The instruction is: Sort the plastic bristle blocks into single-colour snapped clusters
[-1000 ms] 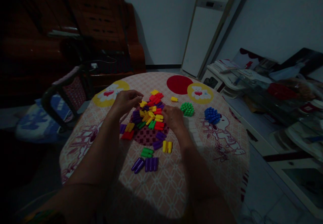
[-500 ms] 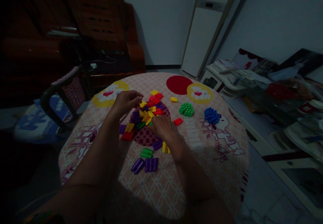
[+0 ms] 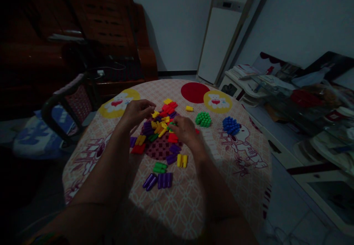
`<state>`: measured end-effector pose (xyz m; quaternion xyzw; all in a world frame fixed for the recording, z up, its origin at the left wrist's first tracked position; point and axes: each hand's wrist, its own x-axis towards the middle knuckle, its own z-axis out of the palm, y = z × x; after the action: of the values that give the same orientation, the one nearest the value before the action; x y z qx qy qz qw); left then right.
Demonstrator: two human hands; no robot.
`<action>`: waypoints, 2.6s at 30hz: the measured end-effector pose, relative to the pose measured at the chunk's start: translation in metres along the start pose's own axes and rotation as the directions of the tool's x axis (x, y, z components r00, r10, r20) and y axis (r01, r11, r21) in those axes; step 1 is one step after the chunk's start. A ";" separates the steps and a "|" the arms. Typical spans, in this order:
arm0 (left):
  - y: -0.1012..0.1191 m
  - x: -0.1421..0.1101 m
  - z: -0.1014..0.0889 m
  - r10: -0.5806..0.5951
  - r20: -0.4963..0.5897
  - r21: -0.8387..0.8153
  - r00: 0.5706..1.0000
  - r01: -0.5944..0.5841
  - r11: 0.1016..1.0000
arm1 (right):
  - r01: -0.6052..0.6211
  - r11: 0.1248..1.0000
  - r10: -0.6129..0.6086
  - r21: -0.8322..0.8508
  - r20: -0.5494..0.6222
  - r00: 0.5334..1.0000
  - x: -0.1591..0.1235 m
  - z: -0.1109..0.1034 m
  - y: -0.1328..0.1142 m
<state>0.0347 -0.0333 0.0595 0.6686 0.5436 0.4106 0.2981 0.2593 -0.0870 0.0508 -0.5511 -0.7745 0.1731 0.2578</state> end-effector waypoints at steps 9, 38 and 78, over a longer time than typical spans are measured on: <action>0.006 -0.004 0.004 -0.003 0.001 0.018 1.000 0.003 1.000 | -0.405 0.913 0.268 -0.055 -0.669 0.693 -0.010 -0.069 0.091; 0.010 -0.003 0.006 -0.013 0.056 0.013 0.998 0.012 1.000 | -0.477 0.850 0.292 -0.224 -0.553 0.780 -0.007 -0.056 0.089; 0.004 0.000 -0.003 -0.037 -0.021 -0.018 0.999 0.037 0.999 | 0.198 0.891 -0.069 -0.409 0.308 0.949 -0.008 0.064 -0.054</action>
<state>0.0344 -0.0340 0.0641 0.6513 0.5554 0.4169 0.3058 0.1826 -0.1119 0.0276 -0.5088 -0.8587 0.0550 0.0256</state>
